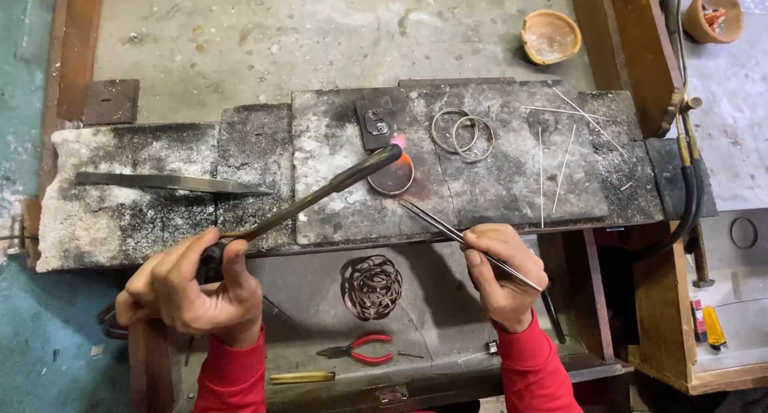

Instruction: The person uses a handheld torch to heat a metal ring held with tweezers on a workbench. The ring is repeatedly heated until it glows orange, then briefly set down before being reheated. The process is repeated several times on the same ring.

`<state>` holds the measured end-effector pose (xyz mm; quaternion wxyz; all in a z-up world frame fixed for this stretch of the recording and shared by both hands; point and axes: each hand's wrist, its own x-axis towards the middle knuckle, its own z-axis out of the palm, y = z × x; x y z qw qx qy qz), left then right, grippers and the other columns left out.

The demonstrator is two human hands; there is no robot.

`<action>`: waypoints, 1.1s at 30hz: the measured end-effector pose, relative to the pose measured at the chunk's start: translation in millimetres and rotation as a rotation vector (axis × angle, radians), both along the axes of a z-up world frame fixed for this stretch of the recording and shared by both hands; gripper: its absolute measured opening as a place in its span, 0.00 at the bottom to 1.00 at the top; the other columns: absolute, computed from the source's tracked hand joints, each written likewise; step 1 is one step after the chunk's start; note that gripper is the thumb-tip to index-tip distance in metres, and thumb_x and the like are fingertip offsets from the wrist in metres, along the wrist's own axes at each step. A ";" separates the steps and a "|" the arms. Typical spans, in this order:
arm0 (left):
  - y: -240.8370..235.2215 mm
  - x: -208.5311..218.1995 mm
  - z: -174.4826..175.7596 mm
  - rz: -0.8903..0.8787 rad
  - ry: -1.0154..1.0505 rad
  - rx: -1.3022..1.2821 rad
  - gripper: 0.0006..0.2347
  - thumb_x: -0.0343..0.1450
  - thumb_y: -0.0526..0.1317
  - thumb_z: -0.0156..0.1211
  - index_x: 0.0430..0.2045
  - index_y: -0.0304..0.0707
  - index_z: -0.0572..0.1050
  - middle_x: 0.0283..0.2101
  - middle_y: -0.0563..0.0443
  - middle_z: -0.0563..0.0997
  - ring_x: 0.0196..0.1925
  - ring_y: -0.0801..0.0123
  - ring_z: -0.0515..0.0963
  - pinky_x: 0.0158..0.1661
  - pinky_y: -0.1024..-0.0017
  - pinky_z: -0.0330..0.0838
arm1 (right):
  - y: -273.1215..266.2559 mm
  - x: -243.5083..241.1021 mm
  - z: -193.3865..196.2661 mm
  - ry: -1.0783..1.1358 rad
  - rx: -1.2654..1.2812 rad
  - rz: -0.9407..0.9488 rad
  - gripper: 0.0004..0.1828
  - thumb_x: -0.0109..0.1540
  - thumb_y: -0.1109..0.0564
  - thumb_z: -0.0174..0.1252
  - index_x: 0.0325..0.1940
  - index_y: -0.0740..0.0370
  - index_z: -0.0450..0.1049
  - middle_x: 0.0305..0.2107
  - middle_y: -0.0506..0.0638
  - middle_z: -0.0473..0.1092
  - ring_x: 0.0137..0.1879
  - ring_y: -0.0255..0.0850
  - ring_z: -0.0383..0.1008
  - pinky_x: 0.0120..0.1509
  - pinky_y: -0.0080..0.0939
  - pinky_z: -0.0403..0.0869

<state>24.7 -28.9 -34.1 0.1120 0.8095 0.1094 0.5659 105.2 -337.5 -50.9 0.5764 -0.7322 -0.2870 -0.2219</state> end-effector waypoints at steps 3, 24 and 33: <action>-7.9 -2.1 4.0 0.025 0.069 -0.012 0.16 0.77 0.49 0.58 0.34 0.32 0.81 0.37 0.46 0.83 0.45 0.53 0.75 0.54 0.63 0.61 | -1.5 0.4 -3.1 -0.007 -0.004 -0.009 0.06 0.65 0.64 0.56 0.43 0.70 0.77 0.34 0.60 0.76 0.42 0.51 0.78 0.51 0.43 0.78; 13.4 -10.2 9.4 0.147 0.017 0.058 0.18 0.79 0.50 0.57 0.31 0.32 0.81 0.34 0.47 0.84 0.42 0.54 0.75 0.58 0.58 0.50 | -5.7 -1.0 -10.3 -0.013 0.016 -0.014 0.07 0.66 0.63 0.57 0.45 0.70 0.76 0.39 0.63 0.77 0.47 0.56 0.81 0.56 0.46 0.81; 25.9 -21.8 3.5 0.140 0.020 0.040 0.18 0.79 0.48 0.61 0.29 0.29 0.83 0.31 0.45 0.85 0.41 0.52 0.76 0.63 0.58 0.49 | 0.2 -1.6 -5.9 -0.069 -0.037 0.020 0.04 0.63 0.68 0.59 0.42 0.71 0.75 0.37 0.63 0.77 0.45 0.55 0.82 0.56 0.50 0.79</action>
